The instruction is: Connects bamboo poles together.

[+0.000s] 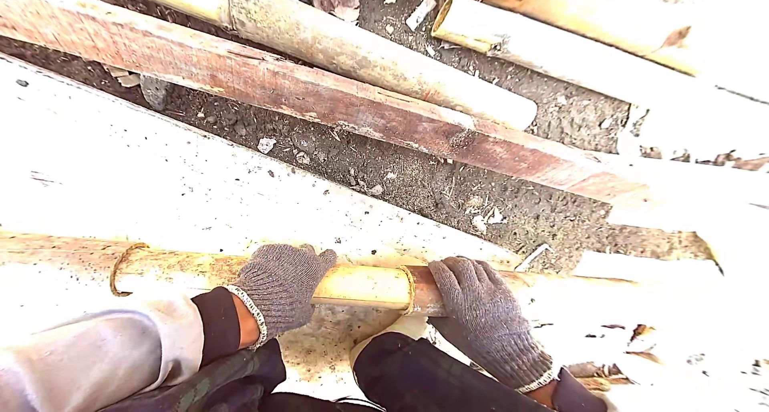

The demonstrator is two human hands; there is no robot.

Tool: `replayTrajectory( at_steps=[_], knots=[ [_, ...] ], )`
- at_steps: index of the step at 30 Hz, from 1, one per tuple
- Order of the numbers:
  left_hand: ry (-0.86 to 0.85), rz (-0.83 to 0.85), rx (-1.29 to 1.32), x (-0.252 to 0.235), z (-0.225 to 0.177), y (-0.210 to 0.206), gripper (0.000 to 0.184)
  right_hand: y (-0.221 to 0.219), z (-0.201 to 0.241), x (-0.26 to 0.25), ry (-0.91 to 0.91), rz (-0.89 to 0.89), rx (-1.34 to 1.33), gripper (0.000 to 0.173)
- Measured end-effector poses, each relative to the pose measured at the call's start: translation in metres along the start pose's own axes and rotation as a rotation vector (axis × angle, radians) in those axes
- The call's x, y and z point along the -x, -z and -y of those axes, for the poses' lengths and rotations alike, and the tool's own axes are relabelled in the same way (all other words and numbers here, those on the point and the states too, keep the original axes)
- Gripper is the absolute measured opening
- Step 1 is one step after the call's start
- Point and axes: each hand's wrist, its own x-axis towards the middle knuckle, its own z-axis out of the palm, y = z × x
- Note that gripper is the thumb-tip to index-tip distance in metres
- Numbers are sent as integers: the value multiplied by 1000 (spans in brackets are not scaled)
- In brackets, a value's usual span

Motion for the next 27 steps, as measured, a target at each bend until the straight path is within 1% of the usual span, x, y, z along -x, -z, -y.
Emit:
replayTrajectory(
  at_steps=[5,11,14,17,24,27],
  knots=[
    [-2,-24,4,-1,1,-4,69,-4,-6,0,55,-11,-25,76],
    [-29,-75,-3,0,4,-7,66,2,-11,-3,74,-7,-69,73],
    [-32,-69,-13,2,4,-3,69,5,-13,-4,62,30,-78,75],
    [-33,-83,-16,3,4,-3,68,8,-15,-7,58,61,-96,78],
    [-34,-105,-23,2,6,-4,68,6,-19,-9,62,79,-138,86],
    [-37,-97,-3,2,7,-4,69,9,-18,-11,43,98,-140,86]
  ],
)
